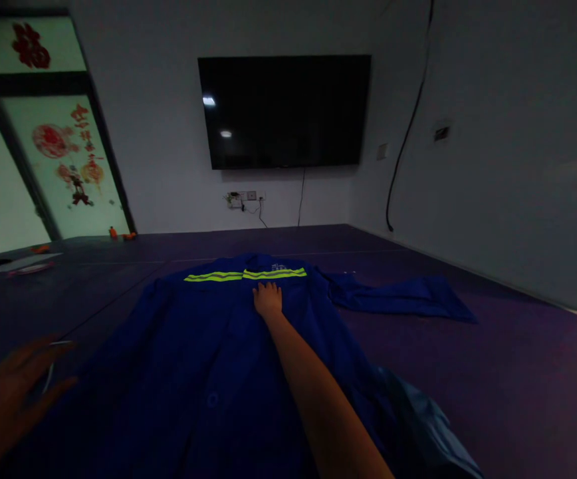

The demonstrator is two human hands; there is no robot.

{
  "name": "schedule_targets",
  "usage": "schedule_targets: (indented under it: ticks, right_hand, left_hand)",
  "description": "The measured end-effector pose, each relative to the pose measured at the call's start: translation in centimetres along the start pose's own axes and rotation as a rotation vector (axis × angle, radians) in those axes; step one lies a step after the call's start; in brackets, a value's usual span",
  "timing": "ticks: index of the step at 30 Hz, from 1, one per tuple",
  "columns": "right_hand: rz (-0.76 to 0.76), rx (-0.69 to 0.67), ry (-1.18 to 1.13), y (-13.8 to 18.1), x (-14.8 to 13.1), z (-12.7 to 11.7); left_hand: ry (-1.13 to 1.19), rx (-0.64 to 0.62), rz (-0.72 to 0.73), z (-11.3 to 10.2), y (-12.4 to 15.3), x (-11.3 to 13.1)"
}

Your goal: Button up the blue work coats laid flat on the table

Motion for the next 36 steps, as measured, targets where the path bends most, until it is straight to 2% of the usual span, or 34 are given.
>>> schedule_targets:
  ticks: [2,3,5,7,9,10,12,14,19,25,32,36]
  right_hand:
    - [-0.019,0.014,-0.024,0.5,-0.1,0.0]
    - [-0.029,0.018,-0.034,0.5,-0.2,-0.1]
    - [-0.040,0.025,-0.050,0.6,-0.2,-0.3]
    - [-0.046,0.031,-0.062,0.6,-0.2,-0.5]
    - [-0.052,0.036,-0.072,0.7,-0.3,-0.6]
    - [-0.055,0.038,-0.076,0.8,-0.3,-0.7]
    - [-0.062,0.046,-0.077,1.1,-0.4,-0.9]
    - [-0.069,0.056,-0.071,1.4,-0.6,-1.1]
    - [-0.081,0.097,-0.082,1.8,-0.8,-1.4]
    - [-0.068,0.106,-0.114,1.8,-0.7,-1.3]
    - [-0.177,0.104,-0.230,0.8,-1.8,-1.7]
    - [-0.136,0.095,-0.210,-1.2,-2.3,-1.1]
  left_hand:
    - [0.017,0.024,0.043,-0.8,-3.1,5.9]
    - [0.064,0.017,0.060,-0.5,-4.7,8.9]
    - [0.162,-0.009,0.108,1.7,-7.6,14.5]
    - [0.210,-0.077,0.170,5.7,-10.0,19.1]
    - [0.193,-0.125,0.178,10.3,-11.9,21.7]
    - [0.190,-0.156,0.145,12.7,-12.7,22.3]
    - [0.184,-0.169,0.095,16.5,-14.0,22.6]
    - [0.185,-0.162,0.030,19.3,-14.9,22.1]
    - [0.262,-0.154,-0.106,23.2,-15.5,19.9]
    - [0.366,-0.174,-0.118,25.2,-15.1,19.1]
    - [0.419,-0.206,-0.126,25.9,-15.1,19.0]
    - [0.446,-0.207,-0.117,26.1,-14.9,19.0]
Point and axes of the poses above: each hand's wrist, its own y-axis away from the middle knuckle, its own z-axis out of the palm, x = y × z, the point moved 8 cm from there along -y, towards the middle knuckle, and after that the axes turned 9 degrees about x, right-handed, at the moved point
